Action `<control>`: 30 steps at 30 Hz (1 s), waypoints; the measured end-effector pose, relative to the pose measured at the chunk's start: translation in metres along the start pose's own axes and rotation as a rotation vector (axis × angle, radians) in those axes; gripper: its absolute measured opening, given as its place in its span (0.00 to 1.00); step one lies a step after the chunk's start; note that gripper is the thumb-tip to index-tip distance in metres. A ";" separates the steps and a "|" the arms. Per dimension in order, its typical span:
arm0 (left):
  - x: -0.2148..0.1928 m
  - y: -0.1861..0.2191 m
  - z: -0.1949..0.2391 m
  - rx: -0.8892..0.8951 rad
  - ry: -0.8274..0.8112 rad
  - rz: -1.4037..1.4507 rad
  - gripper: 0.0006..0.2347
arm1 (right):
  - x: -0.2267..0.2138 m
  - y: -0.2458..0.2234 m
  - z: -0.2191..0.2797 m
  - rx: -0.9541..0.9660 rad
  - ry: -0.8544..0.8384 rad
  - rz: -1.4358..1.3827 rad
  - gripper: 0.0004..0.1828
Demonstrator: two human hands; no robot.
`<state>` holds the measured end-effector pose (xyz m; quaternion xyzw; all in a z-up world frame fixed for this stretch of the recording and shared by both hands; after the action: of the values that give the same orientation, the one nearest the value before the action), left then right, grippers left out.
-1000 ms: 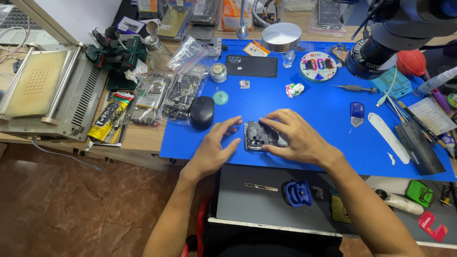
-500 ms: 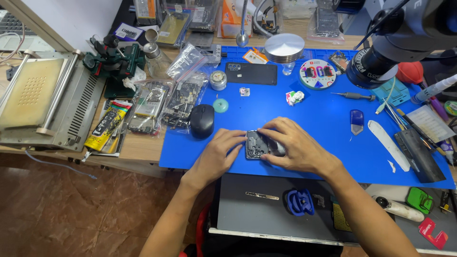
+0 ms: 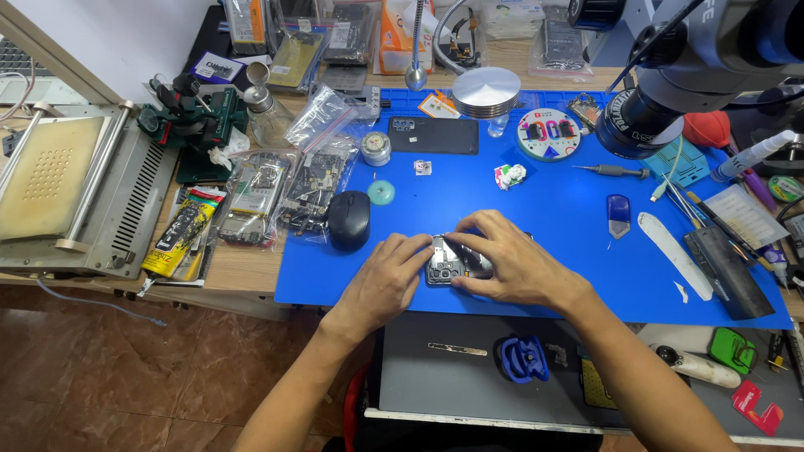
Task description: The person works on a disassembled smartphone on a blue mat, handling the phone chassis, battery, and small internal components. They move a black box aside, pick up and place down various parts, and use their fingers to connect or adjust components within the phone.
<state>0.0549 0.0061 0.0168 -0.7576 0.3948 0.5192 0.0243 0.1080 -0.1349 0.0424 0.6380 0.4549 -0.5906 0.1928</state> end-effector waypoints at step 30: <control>-0.014 0.017 -0.003 0.156 0.042 -0.062 0.07 | -0.016 -0.027 0.040 -0.171 0.353 0.301 0.10</control>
<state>0.0446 0.0013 0.0351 -0.7761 0.4106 0.4699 0.0911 0.0651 -0.1579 0.0560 0.7734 0.4296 -0.3939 0.2492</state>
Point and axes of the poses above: each hand's wrist, its own z-axis away from the middle knuckle, its own x-axis out of the palm, y = z × x, the point moved 9 cm from there along -z, towards the middle knuckle, and after that the axes turned 10 degrees about z, right-handed, at the moved point
